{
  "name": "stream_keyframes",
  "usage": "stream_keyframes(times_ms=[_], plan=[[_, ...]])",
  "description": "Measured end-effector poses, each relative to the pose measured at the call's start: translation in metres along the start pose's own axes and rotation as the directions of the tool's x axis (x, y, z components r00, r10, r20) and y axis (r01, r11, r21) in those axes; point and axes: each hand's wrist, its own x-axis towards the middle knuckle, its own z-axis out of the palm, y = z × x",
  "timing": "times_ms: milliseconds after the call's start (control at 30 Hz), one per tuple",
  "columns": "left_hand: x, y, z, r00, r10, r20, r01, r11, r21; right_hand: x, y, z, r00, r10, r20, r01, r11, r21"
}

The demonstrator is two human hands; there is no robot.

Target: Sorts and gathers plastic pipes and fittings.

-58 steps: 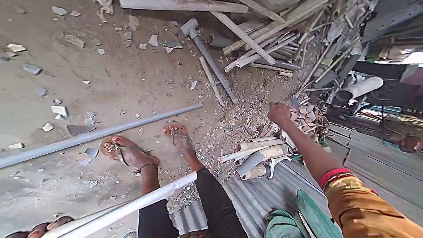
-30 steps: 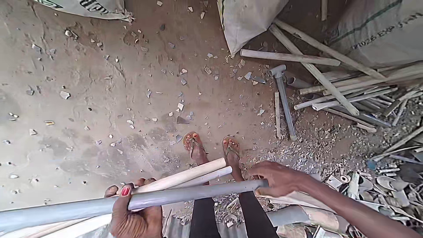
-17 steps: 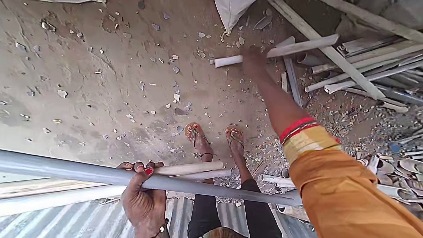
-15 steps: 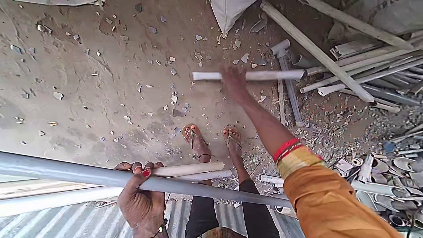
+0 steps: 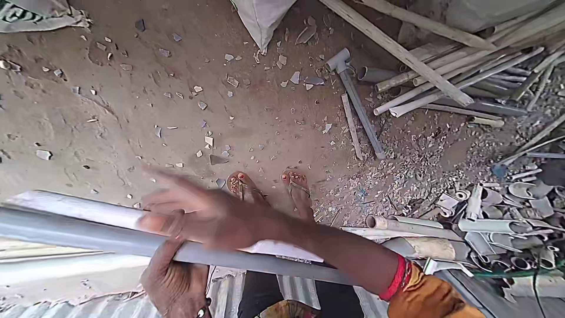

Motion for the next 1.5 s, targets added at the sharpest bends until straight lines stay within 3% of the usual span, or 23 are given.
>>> stream_keyframes(times_ms=[33,67,100,133,167,233,267,300,367,467,533,633,800,900,1000,1100,1200,1267,1367,1500], plan=[[0.000,0.002,0.004,0.994,0.009,0.111,-0.008,1.000,-0.008,-0.002,0.004,-0.036,0.987,-0.003,-0.159,0.004,1.000,0.006],[-0.001,0.003,0.010,0.987,0.012,0.161,-0.008,1.000,-0.026,-0.008,0.014,-0.079,0.925,-0.019,-0.380,-0.041,0.988,-0.149],[-0.003,0.003,0.019,0.987,0.000,0.164,0.008,0.999,-0.045,-0.016,0.030,-0.129,0.796,-0.077,-0.601,-0.179,0.917,-0.355],[-0.006,0.003,0.024,0.986,-0.011,0.166,0.019,0.999,-0.048,-0.032,0.048,-0.180,0.650,-0.081,-0.756,-0.414,0.796,-0.441],[-0.008,0.001,0.027,0.987,-0.020,0.162,0.026,0.999,-0.034,-0.052,0.066,-0.229,0.499,-0.040,-0.866,-0.625,0.675,-0.391],[-0.010,-0.002,0.031,0.989,-0.024,0.149,0.021,1.000,0.017,-0.092,0.103,-0.305,0.223,0.013,-0.975,-0.875,0.443,-0.195],[-0.011,-0.003,0.032,0.989,-0.019,0.148,0.015,1.000,0.028,-0.109,0.124,-0.328,0.134,0.018,-0.991,-0.925,0.360,-0.118],[-0.011,-0.003,0.033,0.988,-0.017,0.155,0.011,0.999,0.035,-0.121,0.143,-0.339,0.093,0.018,-0.995,-0.944,0.319,-0.082],[-0.014,-0.005,0.037,0.985,-0.021,0.173,0.011,0.998,0.056,-0.135,0.170,-0.336,0.111,-0.008,-0.994,-0.951,0.289,-0.108],[-0.018,-0.011,0.049,0.984,-0.010,0.176,-0.007,0.995,0.099,-0.135,0.191,-0.315,0.192,-0.093,-0.977,-0.902,0.375,-0.213],[-0.020,-0.015,0.059,0.981,-0.009,0.196,-0.017,0.992,0.127,-0.135,0.206,-0.299,0.279,-0.049,-0.959,-0.863,0.426,-0.272],[-0.026,-0.021,0.077,0.967,0.005,0.253,-0.031,0.995,0.097,-0.132,0.225,-0.278,0.421,-0.020,-0.907,-0.823,0.412,-0.391],[-0.044,-0.045,0.096,0.975,0.012,0.224,-0.059,0.977,0.206,-0.155,0.182,-0.237,0.433,0.161,-0.887,-0.813,0.495,-0.307],[-0.058,-0.072,0.135,0.987,0.007,0.163,-0.052,0.961,0.272,-0.190,0.123,-0.235,0.506,0.295,-0.811,-0.835,0.405,-0.374],[-0.071,-0.082,0.185,0.989,-0.001,0.149,-0.040,0.962,0.272,-0.224,0.065,-0.257,0.596,0.301,-0.744,-0.800,0.298,-0.520],[-0.103,-0.070,0.243,0.994,0.041,0.104,-0.069,0.958,0.277,-0.240,0.009,-0.291,0.679,0.155,-0.717,-0.731,0.226,-0.644],[-0.149,-0.055,0.306,0.999,0.030,0.039,-0.040,0.952,0.302,-0.225,-0.047,-0.332,0.734,-0.052,-0.677,-0.644,0.264,-0.718],[-0.167,-0.054,0.332,0.998,-0.009,0.068,-0.011,0.958,0.286,-0.204,-0.081,-0.359,0.738,-0.129,-0.662,-0.605,0.307,-0.734],[-0.157,-0.066,0.331,0.991,-0.035,0.133,0.001,0.969,0.247,-0.164,-0.118,-0.410,0.758,-0.144,-0.637,-0.577,0.309,-0.756],[-0.126,-0.102,0.297,0.996,0.008,-0.087,0.023,0.937,0.349,-0.118,-0.118,-0.456,0.724,-0.146,-0.674,-0.669,0.089,-0.738]])
